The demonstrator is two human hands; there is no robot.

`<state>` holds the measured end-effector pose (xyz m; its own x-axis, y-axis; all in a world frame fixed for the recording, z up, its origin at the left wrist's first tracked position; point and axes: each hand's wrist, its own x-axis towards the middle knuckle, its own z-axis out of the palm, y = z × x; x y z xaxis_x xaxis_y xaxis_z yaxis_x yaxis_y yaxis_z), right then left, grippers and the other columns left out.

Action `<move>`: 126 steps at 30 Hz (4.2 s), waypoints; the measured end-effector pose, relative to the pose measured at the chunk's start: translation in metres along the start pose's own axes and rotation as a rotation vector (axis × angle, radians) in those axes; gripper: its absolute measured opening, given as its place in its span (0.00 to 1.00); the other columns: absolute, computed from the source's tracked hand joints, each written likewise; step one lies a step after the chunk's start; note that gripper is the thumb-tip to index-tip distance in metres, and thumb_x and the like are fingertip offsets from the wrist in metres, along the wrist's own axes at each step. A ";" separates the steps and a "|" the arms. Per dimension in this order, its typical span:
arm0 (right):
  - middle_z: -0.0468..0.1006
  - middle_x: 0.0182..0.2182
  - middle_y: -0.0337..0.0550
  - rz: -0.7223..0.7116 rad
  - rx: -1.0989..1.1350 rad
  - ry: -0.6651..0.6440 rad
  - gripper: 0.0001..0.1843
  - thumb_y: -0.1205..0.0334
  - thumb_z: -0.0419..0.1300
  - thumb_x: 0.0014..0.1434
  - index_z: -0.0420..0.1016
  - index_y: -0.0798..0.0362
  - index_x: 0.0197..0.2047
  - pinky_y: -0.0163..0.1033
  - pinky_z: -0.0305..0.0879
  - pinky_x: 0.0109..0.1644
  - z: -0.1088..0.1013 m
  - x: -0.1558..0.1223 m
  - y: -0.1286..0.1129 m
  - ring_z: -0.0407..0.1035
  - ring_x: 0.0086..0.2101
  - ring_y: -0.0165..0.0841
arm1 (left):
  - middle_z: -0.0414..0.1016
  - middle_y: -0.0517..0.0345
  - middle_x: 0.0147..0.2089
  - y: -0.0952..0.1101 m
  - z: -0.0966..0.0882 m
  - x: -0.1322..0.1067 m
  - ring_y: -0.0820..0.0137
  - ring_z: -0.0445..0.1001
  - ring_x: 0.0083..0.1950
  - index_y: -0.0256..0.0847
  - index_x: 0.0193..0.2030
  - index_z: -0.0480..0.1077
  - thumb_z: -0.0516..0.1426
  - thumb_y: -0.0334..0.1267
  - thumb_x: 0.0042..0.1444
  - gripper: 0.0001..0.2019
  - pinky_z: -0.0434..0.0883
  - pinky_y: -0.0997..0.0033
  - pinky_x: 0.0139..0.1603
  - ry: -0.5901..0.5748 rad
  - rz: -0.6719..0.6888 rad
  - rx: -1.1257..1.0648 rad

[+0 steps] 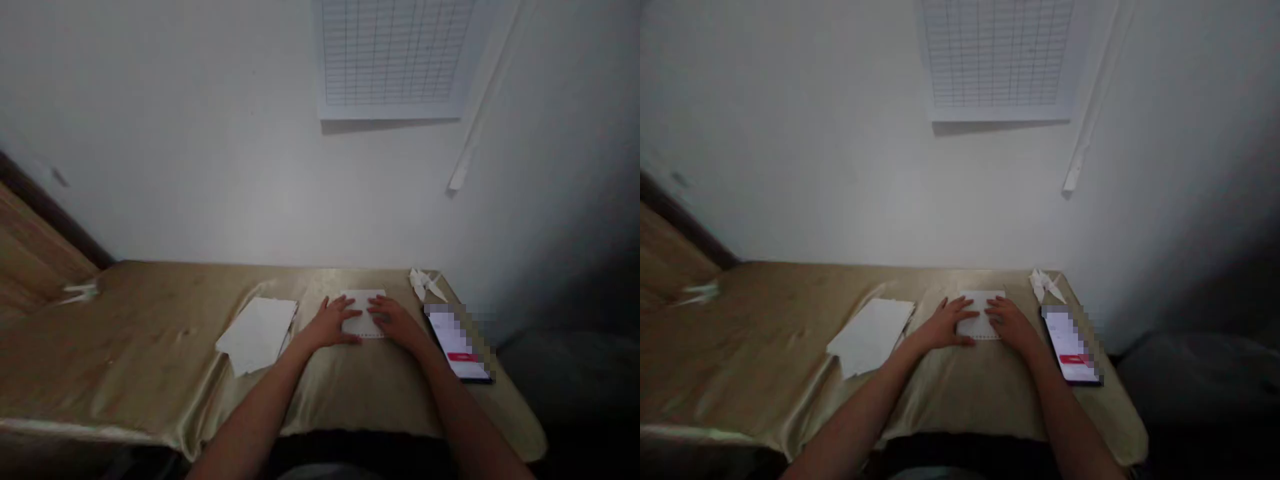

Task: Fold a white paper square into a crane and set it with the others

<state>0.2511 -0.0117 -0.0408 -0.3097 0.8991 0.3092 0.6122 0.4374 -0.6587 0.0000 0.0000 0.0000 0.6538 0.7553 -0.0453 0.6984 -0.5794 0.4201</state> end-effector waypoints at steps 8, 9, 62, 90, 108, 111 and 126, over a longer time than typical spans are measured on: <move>0.75 0.60 0.48 0.035 0.044 -0.011 0.18 0.59 0.65 0.57 0.81 0.47 0.51 0.59 0.56 0.71 -0.006 -0.002 -0.002 0.62 0.64 0.43 | 0.54 0.52 0.77 -0.008 0.001 0.000 0.51 0.48 0.78 0.57 0.64 0.70 0.67 0.58 0.50 0.34 0.38 0.34 0.75 0.003 0.013 -0.045; 0.75 0.60 0.48 0.041 0.042 -0.011 0.17 0.58 0.65 0.58 0.82 0.47 0.51 0.59 0.55 0.71 -0.007 -0.002 -0.003 0.62 0.65 0.43 | 0.54 0.52 0.77 -0.008 0.001 0.000 0.51 0.48 0.78 0.57 0.64 0.70 0.67 0.57 0.51 0.33 0.38 0.34 0.75 0.004 0.015 -0.044; 0.79 0.42 0.48 0.278 -0.397 0.195 0.21 0.54 0.61 0.62 0.72 0.52 0.56 0.48 0.62 0.53 -0.002 0.005 -0.017 0.71 0.47 0.45 | 0.73 0.51 0.62 -0.006 -0.004 0.003 0.60 0.71 0.63 0.52 0.63 0.71 0.59 0.40 0.63 0.21 0.60 0.50 0.70 0.336 -0.237 -0.056; 0.80 0.47 0.48 0.176 -0.510 0.105 0.16 0.47 0.61 0.63 0.84 0.45 0.46 0.59 0.52 0.64 -0.015 0.001 -0.028 0.70 0.50 0.46 | 0.71 0.56 0.68 -0.003 0.001 -0.004 0.50 0.62 0.70 0.55 0.59 0.76 0.52 0.48 0.68 0.18 0.56 0.38 0.69 0.282 -0.230 0.210; 0.78 0.48 0.50 0.213 -0.546 0.098 0.19 0.46 0.59 0.64 0.82 0.45 0.50 0.60 0.51 0.65 -0.012 0.001 -0.030 0.68 0.51 0.47 | 0.72 0.58 0.67 0.002 0.001 -0.004 0.47 0.60 0.71 0.55 0.59 0.76 0.52 0.47 0.68 0.18 0.51 0.35 0.70 0.291 -0.242 0.192; 0.78 0.48 0.50 0.209 -0.551 0.095 0.19 0.46 0.58 0.64 0.82 0.46 0.50 0.59 0.52 0.64 -0.012 0.001 -0.030 0.68 0.51 0.47 | 0.72 0.59 0.67 0.001 0.002 -0.004 0.47 0.60 0.71 0.56 0.59 0.75 0.51 0.48 0.68 0.18 0.51 0.34 0.70 0.296 -0.243 0.191; 0.78 0.49 0.49 0.250 -0.609 0.071 0.21 0.47 0.52 0.69 0.82 0.46 0.52 0.53 0.51 0.64 -0.013 0.002 -0.037 0.69 0.51 0.43 | 0.66 0.62 0.71 0.009 0.003 -0.008 0.47 0.58 0.72 0.62 0.65 0.69 0.48 0.50 0.70 0.20 0.56 0.34 0.67 0.246 -0.351 0.325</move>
<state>0.2368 -0.0260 -0.0069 -0.0693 0.9642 0.2558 0.9678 0.1272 -0.2171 0.0023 -0.0121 0.0012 0.3045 0.9475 0.0978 0.9424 -0.3146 0.1136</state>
